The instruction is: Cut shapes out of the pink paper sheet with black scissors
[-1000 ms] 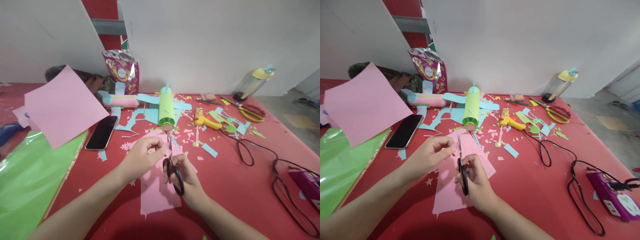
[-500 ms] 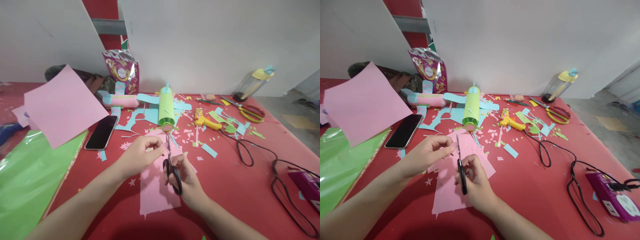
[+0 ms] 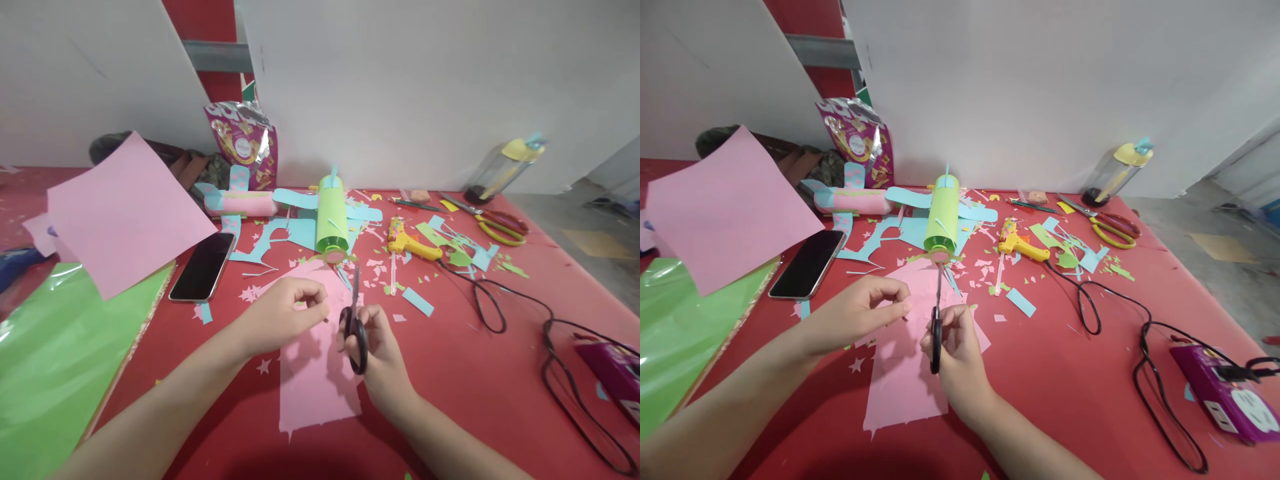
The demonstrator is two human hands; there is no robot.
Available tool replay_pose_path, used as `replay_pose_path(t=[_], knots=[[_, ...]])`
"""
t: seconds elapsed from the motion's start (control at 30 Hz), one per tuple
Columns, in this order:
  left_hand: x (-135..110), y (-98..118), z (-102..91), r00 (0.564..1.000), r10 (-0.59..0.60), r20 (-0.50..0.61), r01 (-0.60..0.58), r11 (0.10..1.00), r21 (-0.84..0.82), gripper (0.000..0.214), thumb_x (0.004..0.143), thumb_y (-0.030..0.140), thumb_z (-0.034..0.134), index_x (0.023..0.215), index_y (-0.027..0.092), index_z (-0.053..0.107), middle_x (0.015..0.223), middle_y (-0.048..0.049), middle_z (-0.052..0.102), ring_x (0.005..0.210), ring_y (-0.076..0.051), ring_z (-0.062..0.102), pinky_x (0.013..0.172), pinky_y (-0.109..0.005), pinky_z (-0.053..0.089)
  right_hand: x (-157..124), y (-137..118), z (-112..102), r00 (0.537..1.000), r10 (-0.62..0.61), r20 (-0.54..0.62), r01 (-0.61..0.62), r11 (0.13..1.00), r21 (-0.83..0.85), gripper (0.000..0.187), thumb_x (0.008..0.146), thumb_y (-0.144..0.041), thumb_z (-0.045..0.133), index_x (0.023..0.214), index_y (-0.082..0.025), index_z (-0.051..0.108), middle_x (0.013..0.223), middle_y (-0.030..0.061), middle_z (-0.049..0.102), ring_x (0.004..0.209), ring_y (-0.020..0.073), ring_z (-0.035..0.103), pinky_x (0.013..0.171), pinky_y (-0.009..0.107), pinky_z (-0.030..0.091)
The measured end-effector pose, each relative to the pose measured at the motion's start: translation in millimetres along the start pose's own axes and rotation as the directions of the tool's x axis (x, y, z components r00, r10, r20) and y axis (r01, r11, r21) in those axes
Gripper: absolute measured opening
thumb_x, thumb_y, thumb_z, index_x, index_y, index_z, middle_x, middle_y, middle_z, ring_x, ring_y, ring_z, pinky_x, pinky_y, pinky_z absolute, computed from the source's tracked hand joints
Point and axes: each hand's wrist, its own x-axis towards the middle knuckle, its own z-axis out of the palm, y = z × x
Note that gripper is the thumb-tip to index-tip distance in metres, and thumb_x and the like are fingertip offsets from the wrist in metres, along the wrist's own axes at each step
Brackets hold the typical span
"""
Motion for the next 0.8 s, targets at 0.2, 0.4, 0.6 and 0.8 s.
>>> replay_pose_path(t=[0.2, 0.4, 0.6, 0.8], knots=[[-1, -1, 4.0, 0.984, -0.026, 0.176, 0.012, 0.997, 0.078, 0.019, 0.068, 0.016, 0.04, 0.049, 0.015, 0.037, 0.05, 0.0048, 0.034, 0.05, -0.007, 0.033, 0.047, -0.018, 0.026, 0, -2, -2, 0.997, -0.066, -0.04, 0.064, 0.997, -0.05, 0.039, 0.061, -0.027, 0.069, 0.074, -0.024, 0.031, 0.072, -0.0045, 0.046, 0.066, 0.0103, 0.046, 0.057, 0.021, 0.039], [-1, -7, 5.6, 0.945, -0.101, 0.31, 0.055, 0.987, 0.154, 0.016, 0.068, 0.019, 0.039, 0.055, 0.015, 0.047, 0.049, 0.0049, 0.031, 0.042, -0.006, 0.028, 0.039, -0.018, 0.02, 0, -3, -1, 0.998, 0.003, -0.062, -0.01, 0.994, -0.107, 0.033, 0.063, -0.017, 0.062, 0.074, -0.024, 0.032, 0.073, -0.0046, 0.047, 0.064, 0.0103, 0.047, 0.055, 0.021, 0.039], [1, -9, 3.9, 0.926, -0.063, 0.373, 0.004, 0.987, 0.159, 0.013, 0.066, 0.016, 0.042, 0.054, 0.015, 0.043, 0.049, 0.0053, 0.031, 0.045, -0.006, 0.027, 0.04, -0.017, 0.02, 0, -1, -2, 0.999, -0.021, -0.033, 0.015, 0.985, -0.171, 0.03, 0.064, -0.013, 0.06, 0.074, -0.023, 0.034, 0.072, -0.005, 0.047, 0.061, 0.0089, 0.045, 0.053, 0.02, 0.037], [1, -12, 4.7, 0.92, 0.02, 0.391, -0.086, 0.984, 0.154, 0.02, 0.066, 0.015, 0.042, 0.049, 0.015, 0.032, 0.047, 0.0057, 0.028, 0.046, -0.005, 0.025, 0.042, -0.018, 0.02, 1, 0, -3, 1.0, -0.016, 0.005, 0.016, 0.991, -0.132, 0.032, 0.063, -0.012, 0.062, 0.073, -0.024, 0.034, 0.074, -0.0049, 0.045, 0.062, 0.0093, 0.046, 0.053, 0.021, 0.038]])
